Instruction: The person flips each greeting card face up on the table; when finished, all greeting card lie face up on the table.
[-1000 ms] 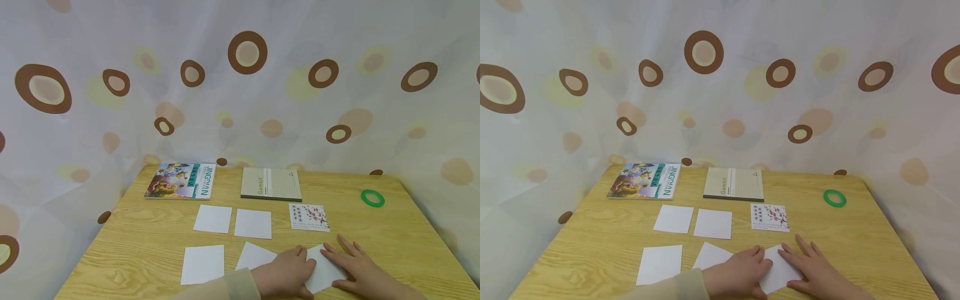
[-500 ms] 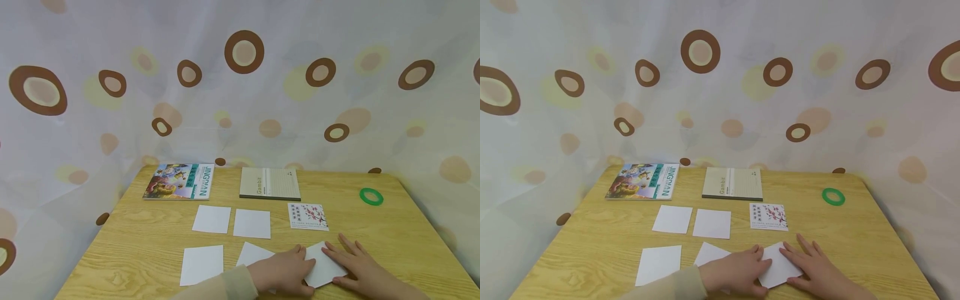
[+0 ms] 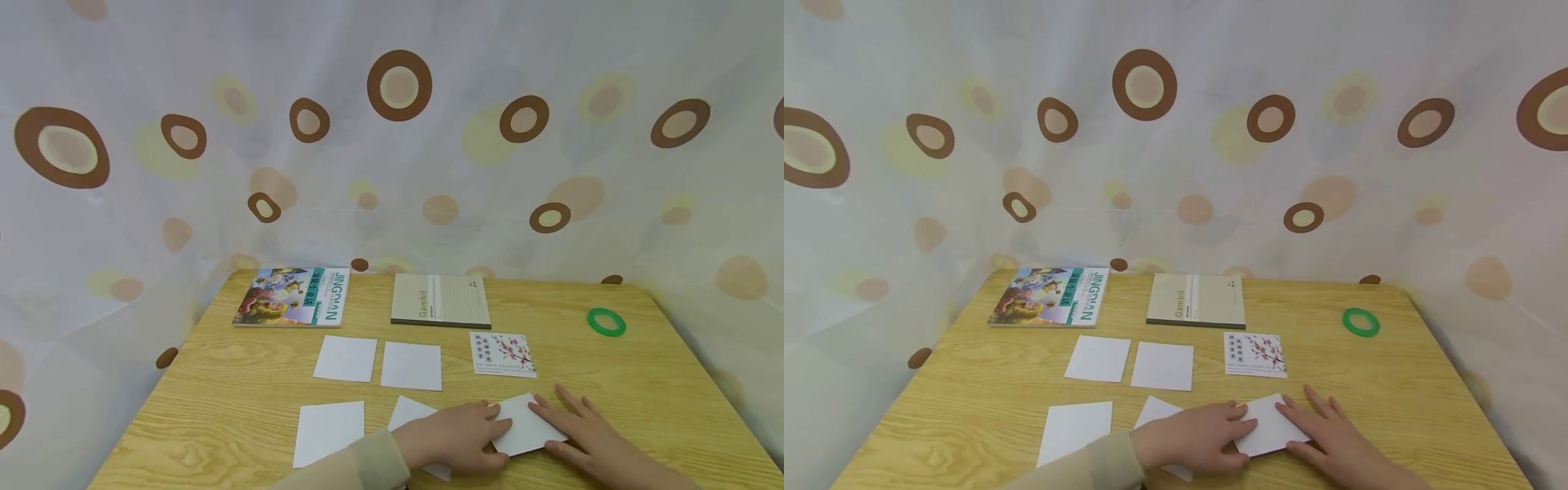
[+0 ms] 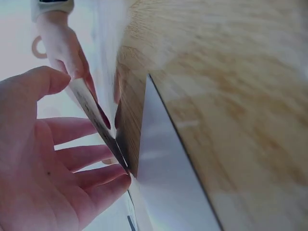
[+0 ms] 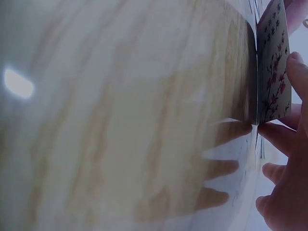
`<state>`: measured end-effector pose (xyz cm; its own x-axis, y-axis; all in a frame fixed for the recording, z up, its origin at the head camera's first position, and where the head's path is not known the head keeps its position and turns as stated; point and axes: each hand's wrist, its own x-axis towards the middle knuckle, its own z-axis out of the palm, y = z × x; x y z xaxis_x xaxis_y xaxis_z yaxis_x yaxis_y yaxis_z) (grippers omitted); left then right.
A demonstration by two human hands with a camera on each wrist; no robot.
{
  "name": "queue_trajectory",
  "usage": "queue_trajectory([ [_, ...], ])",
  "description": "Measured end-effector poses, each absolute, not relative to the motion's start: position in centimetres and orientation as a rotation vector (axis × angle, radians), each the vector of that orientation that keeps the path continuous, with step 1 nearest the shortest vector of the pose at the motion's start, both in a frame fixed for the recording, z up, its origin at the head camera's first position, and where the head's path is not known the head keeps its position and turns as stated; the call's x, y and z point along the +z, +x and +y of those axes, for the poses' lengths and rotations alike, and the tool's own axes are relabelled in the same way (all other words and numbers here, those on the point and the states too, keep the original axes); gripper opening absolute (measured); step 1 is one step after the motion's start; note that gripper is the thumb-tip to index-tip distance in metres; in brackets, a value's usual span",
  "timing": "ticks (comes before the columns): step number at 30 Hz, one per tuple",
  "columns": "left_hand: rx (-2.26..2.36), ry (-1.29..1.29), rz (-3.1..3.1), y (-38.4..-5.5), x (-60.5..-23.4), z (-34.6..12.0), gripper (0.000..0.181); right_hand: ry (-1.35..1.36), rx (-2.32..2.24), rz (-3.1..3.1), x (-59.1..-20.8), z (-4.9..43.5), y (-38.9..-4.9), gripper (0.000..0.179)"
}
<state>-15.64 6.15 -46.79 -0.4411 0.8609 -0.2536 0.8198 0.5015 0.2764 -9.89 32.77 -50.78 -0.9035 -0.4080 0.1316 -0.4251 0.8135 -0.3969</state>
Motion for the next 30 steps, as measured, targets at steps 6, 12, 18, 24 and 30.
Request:
queue_trajectory([
  [6, 0.215, 1.392, 2.394, -15.9, -46.5, 5.9, 0.055, 0.680, 0.739, -2.931, -50.6, 32.8, -10.0, 0.051],
  [12, 0.276, 1.394, 2.417, -16.1, -46.3, 5.7, 0.054, 0.533, 1.021, -3.031, -49.5, 32.6, -10.0, 0.045],
  [18, 0.308, 1.360, 2.415, -16.2, -46.2, 5.5, 0.052, 0.467, 0.984, -3.132, -48.4, 32.4, -10.1, 0.045],
  [24, 0.381, 1.282, 2.427, -16.3, -46.2, 5.3, 0.054, 0.396, 1.045, -3.160, -48.0, 32.3, -10.1, 0.044],
  [30, 0.474, 1.284, 2.420, -16.5, -46.3, 5.0, 0.051, 0.348, 0.933, -3.080, -47.8, 31.8, -10.2, 0.035],
])
